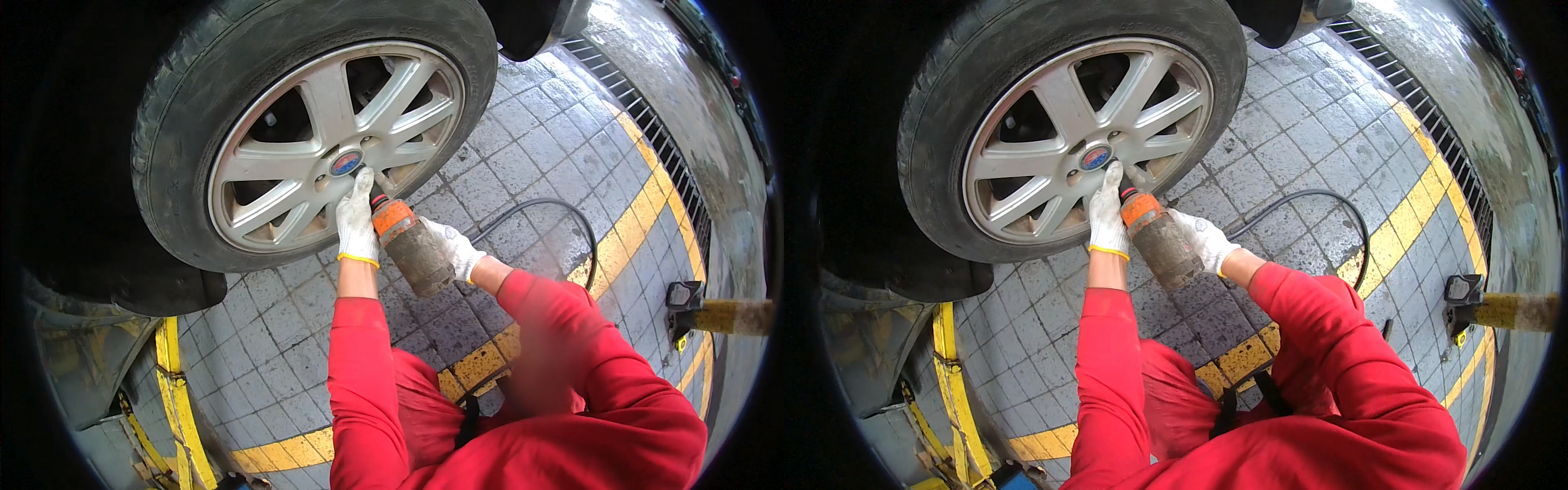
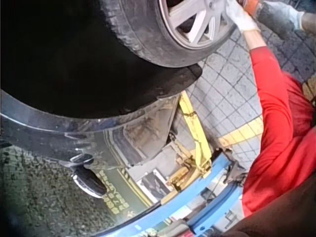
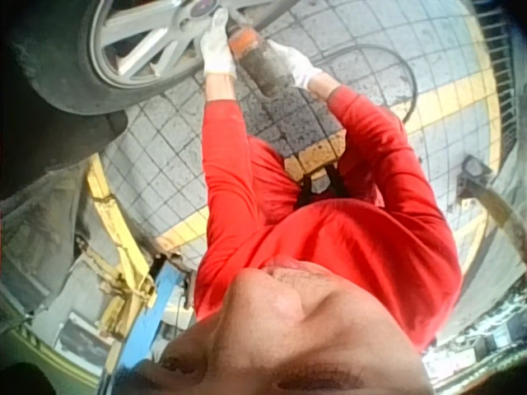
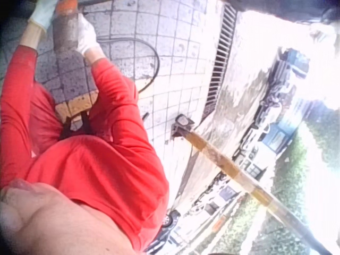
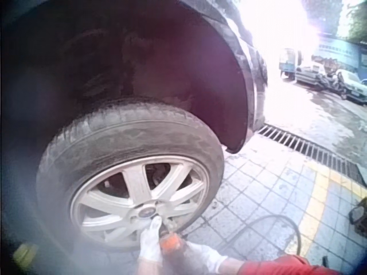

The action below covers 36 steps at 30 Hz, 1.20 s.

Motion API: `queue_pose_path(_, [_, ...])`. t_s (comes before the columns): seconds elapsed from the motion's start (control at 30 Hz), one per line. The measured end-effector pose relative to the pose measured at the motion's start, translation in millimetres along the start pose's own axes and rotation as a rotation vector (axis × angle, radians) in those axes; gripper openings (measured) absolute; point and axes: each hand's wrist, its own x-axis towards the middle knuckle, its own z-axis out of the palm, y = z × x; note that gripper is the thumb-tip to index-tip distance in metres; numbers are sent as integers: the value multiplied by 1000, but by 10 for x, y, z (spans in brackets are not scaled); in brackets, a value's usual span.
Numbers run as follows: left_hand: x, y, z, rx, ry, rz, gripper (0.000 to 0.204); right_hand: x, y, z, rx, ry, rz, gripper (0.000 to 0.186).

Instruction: The person uses a pneumatic impact wrench to remove lug nuts from a car tire, then removes the tire and places it on the floor. The person then retrieves a socket from a toolbox and uses the impact wrench on the wheel hub.

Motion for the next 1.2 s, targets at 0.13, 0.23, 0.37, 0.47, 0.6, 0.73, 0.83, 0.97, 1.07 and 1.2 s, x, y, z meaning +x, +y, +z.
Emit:
queue_pose_path(0.13, [266, -87, -191, 50, 8, -29, 49, -86, -522, -86, -179, 83, -108, 73])
queue_pose_path(0.23, [188, -100, -11, -3, -46, 7, 49, -147, -577, -215, -390, 98, -156, 71])
queue_pose_path(0.37, [302, -84, -160, -15, -177, 120, 37, -191, -745, -199, -447, 60, -95, 70])
queue_pose_path(0.47, [264, -104, -43, -51, -197, 39, 33, -326, -502, -197, -399, 160, -254, 68])
queue_pose_path(0.6, [160, -110, 15, -42, -195, 32, 36, -430, -475, -195, -292, 168, -227, 58])
queue_pose_path(0.73, [28, -90, -80, -24, -257, 22, 42, -644, -658, -333, -259, 102, -202, 65])
queue_pose_path(0.83, [-19, -73, -138, -4, -179, 19, 41, -761, -782, -451, -250, 67, -161, 66])
queue_pose_path(0.97, [-62, -134, 129, 19, -108, 80, 34, -793, -677, -509, -184, 164, -286, 68])
queue_pose_path(1.07, [-166, -21, 250, 52, -124, 58, 43, -773, -779, -597, -348, 95, -186, 71])
queue_pose_path(1.2, [-438, 79, 479, 26, -78, 98, 38, -976, -867, -748, -334, 97, -217, 70])
